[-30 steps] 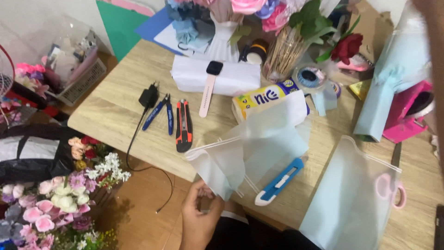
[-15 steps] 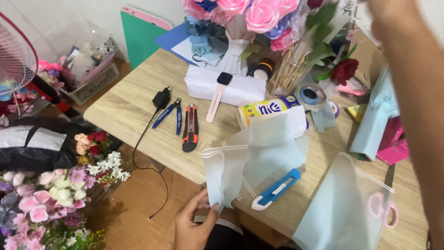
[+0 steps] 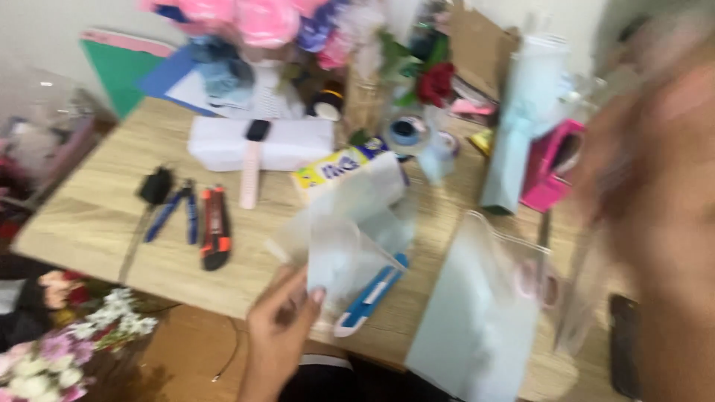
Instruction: The person measures and cuts a sheet of light blue translucent craft paper using a ruler and a utility knife. They align the ruler, score the paper, and fold it to separate the cut section.
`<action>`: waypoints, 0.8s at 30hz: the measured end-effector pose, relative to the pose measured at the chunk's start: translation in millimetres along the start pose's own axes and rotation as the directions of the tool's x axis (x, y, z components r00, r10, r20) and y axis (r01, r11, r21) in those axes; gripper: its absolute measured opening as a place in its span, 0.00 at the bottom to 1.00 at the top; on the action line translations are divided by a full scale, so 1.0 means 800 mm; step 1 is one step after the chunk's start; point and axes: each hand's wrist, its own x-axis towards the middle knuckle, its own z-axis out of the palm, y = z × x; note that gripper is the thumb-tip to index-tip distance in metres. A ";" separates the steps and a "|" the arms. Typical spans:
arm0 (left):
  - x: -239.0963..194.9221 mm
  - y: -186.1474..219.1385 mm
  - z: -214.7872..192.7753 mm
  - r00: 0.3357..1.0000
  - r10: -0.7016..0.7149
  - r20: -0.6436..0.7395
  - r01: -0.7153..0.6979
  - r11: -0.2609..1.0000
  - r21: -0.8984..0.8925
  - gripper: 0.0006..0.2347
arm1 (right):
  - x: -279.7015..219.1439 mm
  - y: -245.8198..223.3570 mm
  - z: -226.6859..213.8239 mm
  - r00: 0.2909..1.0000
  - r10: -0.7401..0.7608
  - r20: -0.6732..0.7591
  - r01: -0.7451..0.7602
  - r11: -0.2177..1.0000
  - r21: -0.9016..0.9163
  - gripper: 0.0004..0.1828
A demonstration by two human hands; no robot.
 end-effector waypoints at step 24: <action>0.230 -0.050 0.140 0.936 -0.089 0.342 0.227 0.893 -0.389 0.06 | -0.113 0.238 0.006 0.738 0.632 0.238 -0.529 0.321 0.786 0.28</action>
